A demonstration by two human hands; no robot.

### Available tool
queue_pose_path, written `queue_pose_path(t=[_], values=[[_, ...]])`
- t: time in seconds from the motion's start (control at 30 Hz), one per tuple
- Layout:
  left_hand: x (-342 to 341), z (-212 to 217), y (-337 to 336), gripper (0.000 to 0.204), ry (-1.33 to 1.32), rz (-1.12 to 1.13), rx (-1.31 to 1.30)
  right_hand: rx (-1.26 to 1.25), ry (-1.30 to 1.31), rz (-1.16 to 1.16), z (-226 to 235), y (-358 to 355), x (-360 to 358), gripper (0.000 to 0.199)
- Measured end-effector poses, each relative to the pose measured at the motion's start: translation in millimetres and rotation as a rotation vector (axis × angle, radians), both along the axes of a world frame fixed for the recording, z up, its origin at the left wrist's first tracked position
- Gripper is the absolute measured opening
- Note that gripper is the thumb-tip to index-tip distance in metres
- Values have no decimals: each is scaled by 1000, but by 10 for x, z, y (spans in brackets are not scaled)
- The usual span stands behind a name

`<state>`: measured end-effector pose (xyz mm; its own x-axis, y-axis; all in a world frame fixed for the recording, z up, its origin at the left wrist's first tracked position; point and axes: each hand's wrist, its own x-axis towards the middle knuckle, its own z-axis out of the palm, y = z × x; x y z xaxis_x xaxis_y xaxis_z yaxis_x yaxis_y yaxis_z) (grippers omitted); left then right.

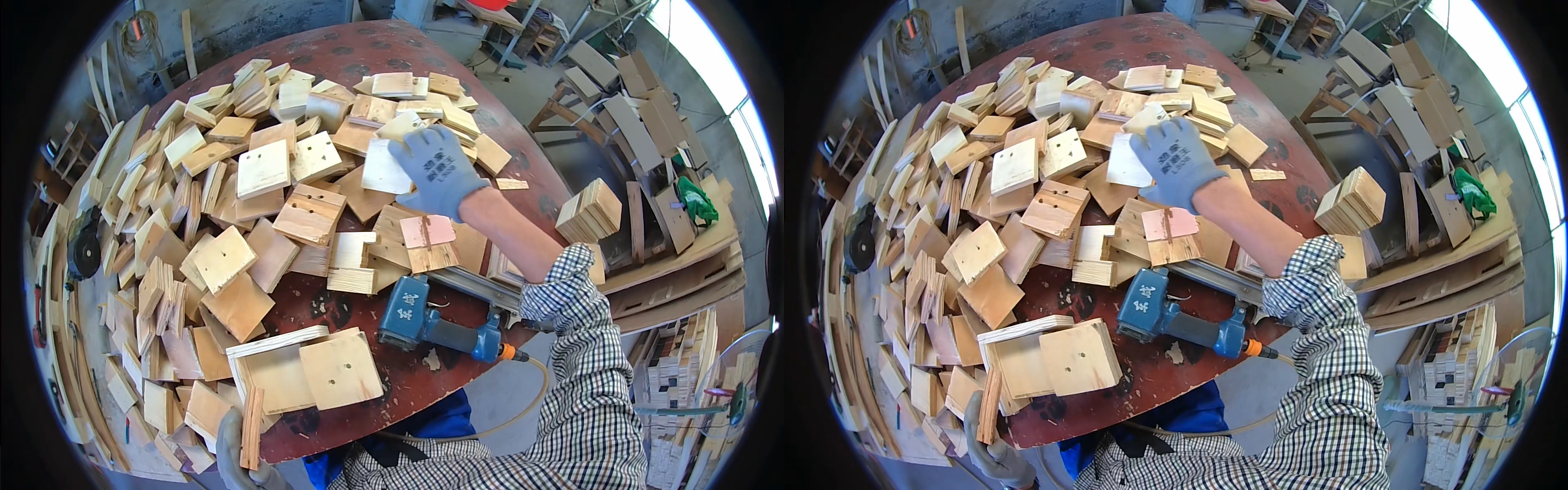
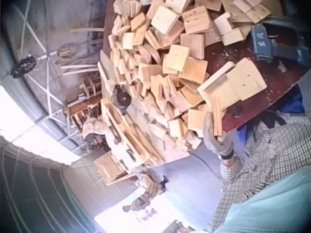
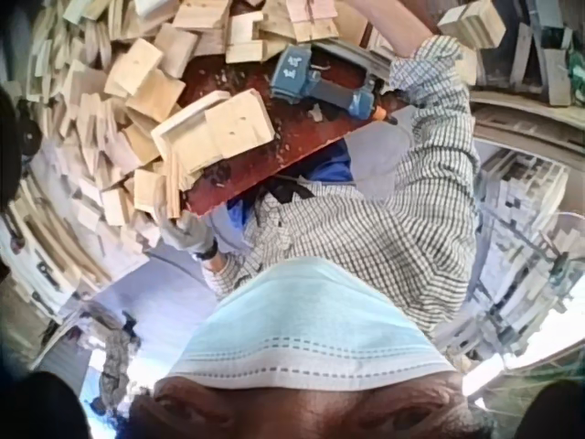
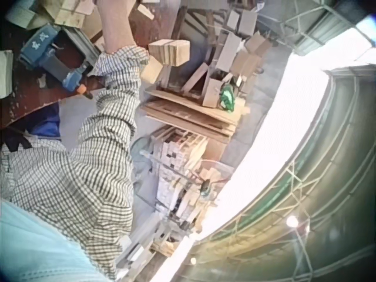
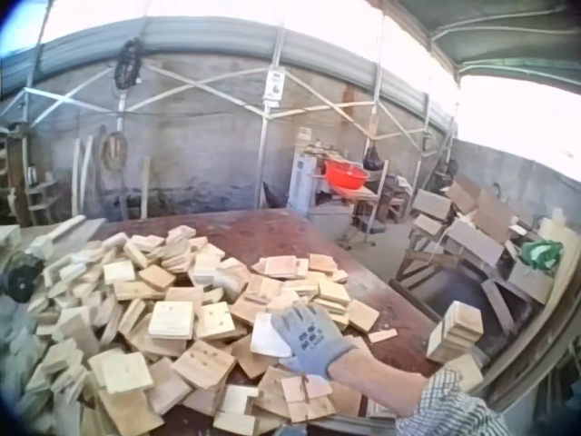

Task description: The person assembles small wooden boxes by hand, using a pneumatic nail gun to fasten pieces together. They repeatedly pick up wooden components, align them, and drive nails into the joints. The person also uses a sanding block to smooth the edges of the assembled boxes.

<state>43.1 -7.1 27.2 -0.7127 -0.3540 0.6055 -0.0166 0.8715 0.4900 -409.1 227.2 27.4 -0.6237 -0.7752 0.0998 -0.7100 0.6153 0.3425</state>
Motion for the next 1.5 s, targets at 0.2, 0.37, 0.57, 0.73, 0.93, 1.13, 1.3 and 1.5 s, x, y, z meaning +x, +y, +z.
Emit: queue_pose_path(t=[0.2,0.37,0.57,0.73,0.93,1.13,1.3,1.5], values=[[88,-82,-58,43,39,-5,74,-668,67,-176,213,298,-329,78],[33,-153,-61,52,72,52,57,-646,114,-137,272,512,-541,77],[43,-355,-86,57,72,25,357,-299,-39,385,35,253,-212,72],[-70,-142,-95,67,-39,32,131,-521,-47,296,-120,146,-375,64],[-32,-163,-108,66,-17,21,49,-381,-58,-285,-94,-181,-359,73],[-46,-113,-91,63,-17,-13,54,-626,-234,-510,-35,-224,-372,82],[-72,-90,-76,63,-26,-20,89,-951,-588,-409,-86,-52,-485,54],[-51,-95,-110,66,-32,5,108,-726,-927,-485,340,36,-561,46]])
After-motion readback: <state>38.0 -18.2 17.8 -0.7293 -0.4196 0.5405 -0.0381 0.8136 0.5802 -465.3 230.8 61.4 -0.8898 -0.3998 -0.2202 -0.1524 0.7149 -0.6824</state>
